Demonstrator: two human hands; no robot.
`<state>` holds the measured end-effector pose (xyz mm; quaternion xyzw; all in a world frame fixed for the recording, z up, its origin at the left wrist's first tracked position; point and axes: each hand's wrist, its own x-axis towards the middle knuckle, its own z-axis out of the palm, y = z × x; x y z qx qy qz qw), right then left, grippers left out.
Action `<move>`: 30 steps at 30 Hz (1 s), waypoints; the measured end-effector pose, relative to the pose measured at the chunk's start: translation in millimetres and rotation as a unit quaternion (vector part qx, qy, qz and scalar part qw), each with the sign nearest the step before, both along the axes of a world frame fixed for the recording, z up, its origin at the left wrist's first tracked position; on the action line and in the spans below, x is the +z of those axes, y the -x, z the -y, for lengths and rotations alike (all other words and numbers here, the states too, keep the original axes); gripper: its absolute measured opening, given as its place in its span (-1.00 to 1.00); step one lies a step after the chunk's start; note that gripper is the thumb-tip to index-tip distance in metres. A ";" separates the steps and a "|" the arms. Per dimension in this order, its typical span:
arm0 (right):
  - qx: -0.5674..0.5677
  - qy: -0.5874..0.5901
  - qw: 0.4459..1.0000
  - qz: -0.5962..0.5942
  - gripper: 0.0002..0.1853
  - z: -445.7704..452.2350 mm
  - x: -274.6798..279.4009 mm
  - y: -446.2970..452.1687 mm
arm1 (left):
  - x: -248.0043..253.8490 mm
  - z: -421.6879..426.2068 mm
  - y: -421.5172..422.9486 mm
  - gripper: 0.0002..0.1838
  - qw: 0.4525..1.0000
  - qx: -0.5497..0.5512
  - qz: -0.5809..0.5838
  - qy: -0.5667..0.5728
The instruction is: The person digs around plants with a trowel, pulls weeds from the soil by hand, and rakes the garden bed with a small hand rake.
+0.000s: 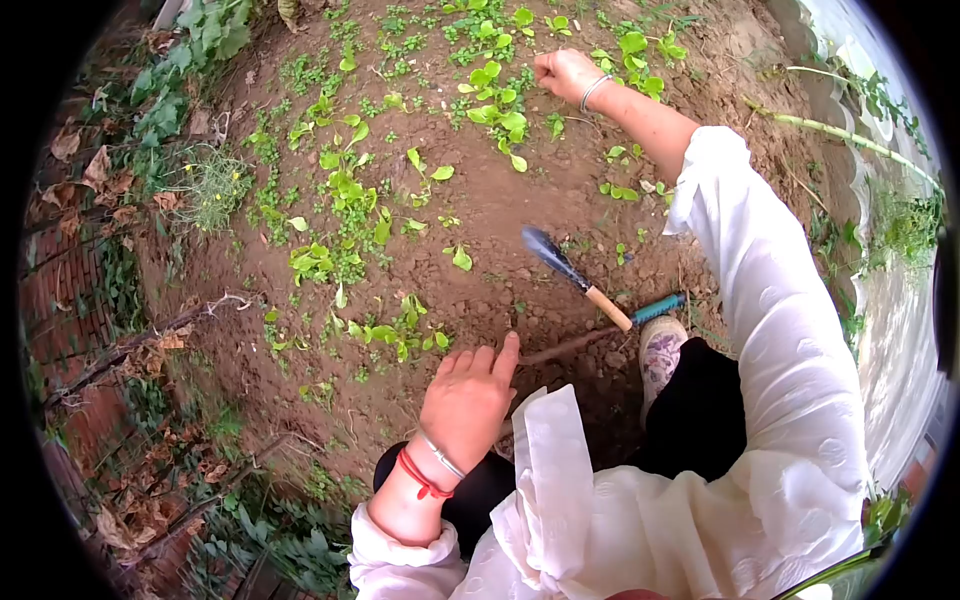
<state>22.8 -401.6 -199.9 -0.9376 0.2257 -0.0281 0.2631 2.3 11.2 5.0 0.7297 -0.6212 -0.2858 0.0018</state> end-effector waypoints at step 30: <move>0.079 -0.045 0.989 -0.114 -0.60 -54.9 -5.8 3.6 | -20.5 8.5 6.9 -0.40 0.999 0.018 -0.021 -0.034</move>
